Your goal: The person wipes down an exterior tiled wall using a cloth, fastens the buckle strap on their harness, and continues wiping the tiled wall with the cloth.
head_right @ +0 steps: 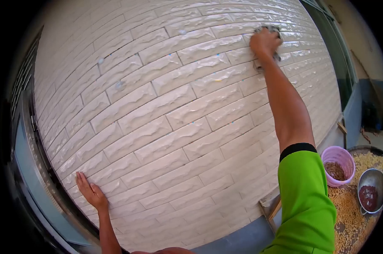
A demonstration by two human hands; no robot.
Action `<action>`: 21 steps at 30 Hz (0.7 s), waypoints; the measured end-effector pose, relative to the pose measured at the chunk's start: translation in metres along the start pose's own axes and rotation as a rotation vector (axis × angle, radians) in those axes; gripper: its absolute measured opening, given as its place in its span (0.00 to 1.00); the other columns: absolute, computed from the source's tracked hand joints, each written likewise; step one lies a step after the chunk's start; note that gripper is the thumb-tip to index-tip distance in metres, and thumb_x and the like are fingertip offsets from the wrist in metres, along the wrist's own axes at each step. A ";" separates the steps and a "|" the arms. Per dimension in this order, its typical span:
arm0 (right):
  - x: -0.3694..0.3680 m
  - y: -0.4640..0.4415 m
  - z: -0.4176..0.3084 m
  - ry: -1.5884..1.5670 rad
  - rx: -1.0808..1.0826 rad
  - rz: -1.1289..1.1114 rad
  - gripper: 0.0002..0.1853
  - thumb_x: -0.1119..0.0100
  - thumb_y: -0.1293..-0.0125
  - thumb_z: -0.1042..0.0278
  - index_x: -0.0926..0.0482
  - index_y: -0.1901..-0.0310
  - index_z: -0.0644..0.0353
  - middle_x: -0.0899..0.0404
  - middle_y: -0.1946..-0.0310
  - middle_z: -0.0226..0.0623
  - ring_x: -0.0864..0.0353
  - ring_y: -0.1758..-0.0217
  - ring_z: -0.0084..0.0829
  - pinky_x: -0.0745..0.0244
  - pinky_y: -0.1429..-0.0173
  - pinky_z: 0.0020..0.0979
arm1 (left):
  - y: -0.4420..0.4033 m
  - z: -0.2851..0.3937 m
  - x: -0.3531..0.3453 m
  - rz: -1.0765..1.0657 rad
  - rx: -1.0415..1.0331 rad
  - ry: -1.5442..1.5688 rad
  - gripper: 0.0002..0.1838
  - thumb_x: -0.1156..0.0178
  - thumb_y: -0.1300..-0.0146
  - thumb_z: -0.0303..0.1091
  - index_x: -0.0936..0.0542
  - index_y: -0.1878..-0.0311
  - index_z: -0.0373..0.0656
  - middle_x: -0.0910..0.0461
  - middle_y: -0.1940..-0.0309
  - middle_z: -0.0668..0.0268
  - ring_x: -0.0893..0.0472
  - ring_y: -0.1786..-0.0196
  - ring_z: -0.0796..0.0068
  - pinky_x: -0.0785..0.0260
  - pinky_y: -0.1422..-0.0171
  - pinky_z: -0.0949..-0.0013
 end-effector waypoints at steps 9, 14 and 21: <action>0.071 0.146 -0.291 -0.581 0.756 0.238 0.18 0.47 0.36 0.66 0.15 0.48 0.55 0.20 0.52 0.54 0.24 0.46 0.50 0.29 0.42 0.50 | 0.002 -0.004 -0.002 -0.018 -0.012 -0.021 0.30 0.56 0.27 0.30 0.34 0.22 0.35 0.36 0.21 0.52 0.40 0.19 0.41 0.51 0.16 0.46; 0.130 0.318 -0.413 -0.782 1.244 -0.137 0.15 0.43 0.40 0.71 0.12 0.53 0.49 0.19 0.51 0.49 0.23 0.46 0.52 0.30 0.38 0.51 | 0.001 -0.005 0.000 -0.013 -0.009 -0.016 0.30 0.57 0.28 0.29 0.33 0.23 0.36 0.36 0.21 0.52 0.40 0.19 0.42 0.51 0.16 0.47; 0.133 0.290 -0.432 -0.697 1.288 0.082 0.10 0.39 0.42 0.70 0.09 0.63 0.47 0.18 0.42 0.30 0.22 0.39 0.39 0.26 0.37 0.44 | 0.003 -0.007 -0.002 -0.017 0.005 -0.013 0.31 0.57 0.30 0.27 0.32 0.23 0.36 0.35 0.21 0.52 0.39 0.20 0.43 0.52 0.15 0.47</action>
Point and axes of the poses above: each hand's wrist, its own y-axis away from the middle knuckle, its own x-axis out of the back of the hand, z = x × y, the point moved 10 cm from there along -y, towards the middle knuckle
